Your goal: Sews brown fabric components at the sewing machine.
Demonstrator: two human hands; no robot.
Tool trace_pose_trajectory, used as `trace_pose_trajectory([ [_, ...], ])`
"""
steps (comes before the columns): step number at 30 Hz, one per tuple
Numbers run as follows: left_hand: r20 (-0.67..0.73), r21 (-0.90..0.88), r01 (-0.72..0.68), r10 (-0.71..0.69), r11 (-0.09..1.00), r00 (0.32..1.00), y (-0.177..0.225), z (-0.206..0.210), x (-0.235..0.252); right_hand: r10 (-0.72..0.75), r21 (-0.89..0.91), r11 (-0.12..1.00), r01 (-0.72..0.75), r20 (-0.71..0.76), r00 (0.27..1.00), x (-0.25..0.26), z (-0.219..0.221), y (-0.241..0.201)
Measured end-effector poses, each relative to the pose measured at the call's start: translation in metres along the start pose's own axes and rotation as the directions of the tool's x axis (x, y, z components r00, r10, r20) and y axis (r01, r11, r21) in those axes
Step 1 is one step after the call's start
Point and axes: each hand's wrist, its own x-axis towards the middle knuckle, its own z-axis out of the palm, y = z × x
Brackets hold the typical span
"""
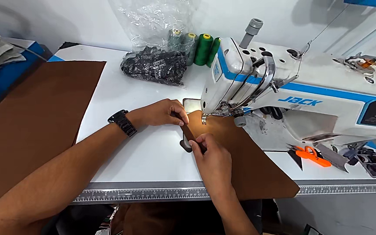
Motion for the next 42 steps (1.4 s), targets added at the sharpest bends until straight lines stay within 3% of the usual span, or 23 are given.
trace_pose_trajectory([
  [9, -0.019, 0.071, 0.05, -0.049, 0.996, 0.999, 0.001, -0.005, -0.001, -0.057, 0.071, 0.996, 0.059, -0.026, 0.998, 0.0, -0.002, 0.006],
  [14, -0.045, 0.162, 0.038, -0.032, 0.986, 0.998, -0.001, -0.003, -0.001, 0.016, 0.13, 0.991, -0.023, 0.054, 0.998, 0.003, -0.004, 0.009],
  [28, -0.113, 0.426, 0.144, -0.105, 0.893, 0.988, 0.0, 0.011, 0.003, 0.056, 0.0, 0.998, -0.056, 0.155, 0.986, 0.01, -0.008, 0.004],
  [34, -0.18, 0.441, 0.212, -0.146, 0.872, 0.973, 0.006, 0.016, 0.003, -0.012, -0.121, 0.992, 0.031, 0.156, 0.988, 0.019, -0.01, 0.009],
  [37, -0.253, 0.497, 0.23, -0.114, 0.837, 0.961, 0.013, 0.022, 0.0, -0.129, -0.133, 0.979, 0.156, 0.192, 0.973, 0.026, -0.017, 0.016],
  [39, -0.279, 0.549, 0.204, -0.053, 0.81, 0.959, 0.019, 0.03, 0.0, -0.303, -0.089, 0.939, 0.331, 0.236, 0.923, 0.035, -0.022, 0.028],
  [42, -0.295, 0.622, 0.206, -0.018, 0.755, 0.955, 0.032, 0.044, -0.001, -0.524, 0.009, 0.834, 0.552, 0.327, 0.786, 0.048, -0.026, 0.041],
])
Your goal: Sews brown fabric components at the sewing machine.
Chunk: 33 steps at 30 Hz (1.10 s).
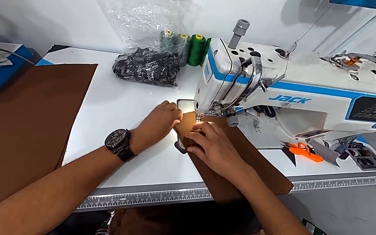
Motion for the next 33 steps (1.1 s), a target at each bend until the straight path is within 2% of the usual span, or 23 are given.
trace_pose_trajectory([
  [2, 0.007, 0.069, 0.029, -0.03, 0.997, 1.0, 0.015, -0.002, -0.005, -0.093, 0.004, 0.996, 0.093, 0.022, 0.995, -0.001, 0.001, 0.008],
  [5, 0.01, 0.147, 0.042, -0.044, 0.988, 0.999, 0.037, 0.001, -0.014, -0.092, 0.045, 0.995, 0.091, 0.025, 0.995, -0.011, 0.005, 0.011],
  [11, -0.005, 0.313, -0.002, 0.004, 0.95, 1.0, 0.071, 0.028, -0.034, 0.202, -0.048, 0.978, -0.204, -0.032, 0.979, -0.05, 0.012, -0.015],
  [14, 0.01, 0.245, -0.017, 0.015, 0.969, 1.0, 0.069, 0.032, -0.031, 0.336, -0.082, 0.936, -0.343, -0.093, 0.937, -0.061, 0.015, -0.032],
  [17, 0.08, 0.171, 0.018, -0.032, 0.985, 0.996, 0.067, 0.027, -0.027, 0.397, -0.114, 0.905, -0.411, -0.127, 0.909, -0.063, 0.018, -0.043],
  [21, 0.113, 0.127, 0.031, -0.046, 0.991, 0.993, 0.064, 0.027, -0.026, 0.404, -0.118, 0.899, -0.422, -0.146, 0.903, -0.066, 0.019, -0.042],
  [33, 0.108, 0.157, 0.079, -0.097, 0.984, 0.989, 0.067, 0.03, -0.027, 0.36, -0.076, 0.927, -0.366, -0.09, 0.929, -0.068, 0.013, -0.025],
])
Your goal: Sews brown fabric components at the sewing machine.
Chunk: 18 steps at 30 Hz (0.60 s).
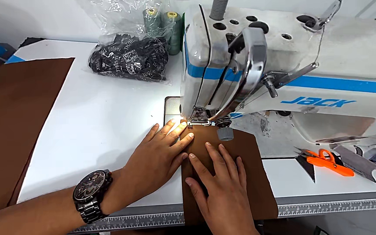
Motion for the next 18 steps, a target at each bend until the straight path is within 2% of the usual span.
trace_pose_trajectory([
  [18, 0.018, -0.02, -0.013, 0.014, 1.0, 1.0, -0.0063, -0.0038, 0.0052, -0.021, 0.019, 1.0, 0.021, -0.007, 1.0, 0.0045, 0.0, 0.0049],
])
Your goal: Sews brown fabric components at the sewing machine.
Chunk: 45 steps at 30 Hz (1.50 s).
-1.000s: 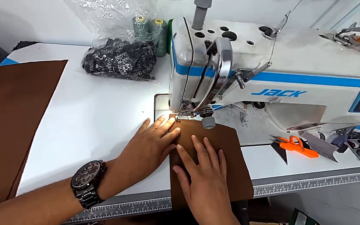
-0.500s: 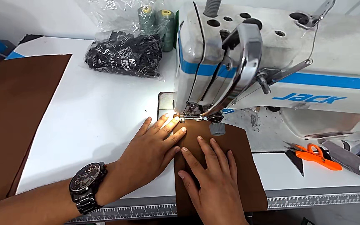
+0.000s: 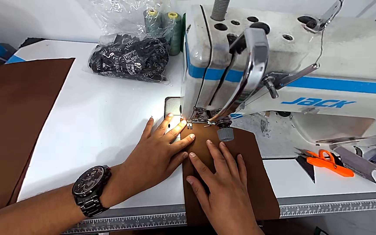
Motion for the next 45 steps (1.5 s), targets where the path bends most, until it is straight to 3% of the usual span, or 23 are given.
trace_pose_trajectory([
  [10, 0.043, -0.059, 0.001, 0.001, 0.998, 0.999, -0.012, -0.003, 0.008, -0.002, 0.006, 1.0, 0.002, 0.002, 1.0, 0.006, 0.003, 0.0],
  [14, 0.07, -0.048, -0.082, 0.085, 0.995, 0.994, -0.005, -0.026, 0.0, -0.045, 0.255, 0.964, 0.068, -0.095, 0.994, -0.027, -0.029, -0.003],
  [15, 0.049, -0.064, -0.096, 0.1, 0.993, 0.994, 0.003, -0.036, -0.012, -0.04, 0.378, 0.924, 0.049, -0.031, 0.999, -0.047, -0.043, -0.001],
  [17, 0.001, -0.157, -0.122, 0.124, 0.98, 0.992, 0.024, -0.066, -0.046, -0.044, 0.524, 0.846, -0.103, 0.26, 0.965, -0.088, -0.057, 0.009],
  [19, -0.046, -0.309, -0.143, 0.136, 0.94, 0.99, 0.044, -0.085, -0.096, 0.041, 0.443, 0.838, -0.318, 0.53, 0.847, -0.117, -0.041, 0.016],
  [20, -0.048, -0.395, -0.134, 0.125, 0.909, 0.991, 0.053, -0.083, -0.121, 0.113, 0.399, 0.816, -0.417, 0.597, 0.794, -0.124, -0.022, 0.018],
  [22, -0.006, -0.545, -0.071, 0.08, 0.836, 0.997, 0.068, -0.056, -0.167, 0.216, 0.455, 0.725, -0.517, 0.562, 0.798, -0.136, 0.03, 0.019],
  [25, 0.05, -0.626, 0.091, -0.077, 0.774, 0.996, 0.097, -0.004, -0.209, 0.2, 0.665, 0.604, -0.438, 0.406, 0.892, -0.151, 0.091, 0.018],
  [27, 0.026, -0.608, 0.149, -0.168, 0.78, 0.985, 0.117, 0.018, -0.229, 0.066, 0.704, 0.617, -0.352, 0.399, 0.915, -0.162, 0.088, 0.011],
  [30, -0.08, -0.563, 0.161, -0.248, 0.81, 0.966, 0.148, 0.031, -0.251, -0.083, 0.775, 0.559, -0.296, 0.408, 0.909, -0.19, 0.049, -0.009],
  [31, -0.108, -0.568, 0.16, -0.265, 0.807, 0.958, 0.154, 0.035, -0.255, -0.05, 0.783, 0.542, -0.305, 0.393, 0.918, -0.194, 0.039, -0.014],
  [33, -0.143, -0.598, 0.171, -0.313, 0.783, 0.939, 0.163, 0.046, -0.257, 0.174, 0.744, 0.53, -0.408, 0.375, 0.91, -0.195, 0.034, -0.02],
  [36, -0.156, -0.608, 0.18, -0.338, 0.774, 0.928, 0.164, 0.054, -0.253, 0.427, 0.741, 0.481, -0.468, 0.268, 0.863, -0.176, 0.062, -0.012],
  [41, -0.17, -0.619, 0.176, -0.349, 0.765, 0.922, 0.155, 0.046, -0.242, 0.308, 0.708, 0.551, -0.442, 0.319, 0.896, -0.139, 0.095, 0.0],
  [45, -0.162, -0.631, 0.193, -0.371, 0.752, 0.915, 0.152, 0.048, -0.243, 0.211, 0.687, 0.57, -0.451, 0.408, 0.888, -0.153, 0.085, -0.013],
])
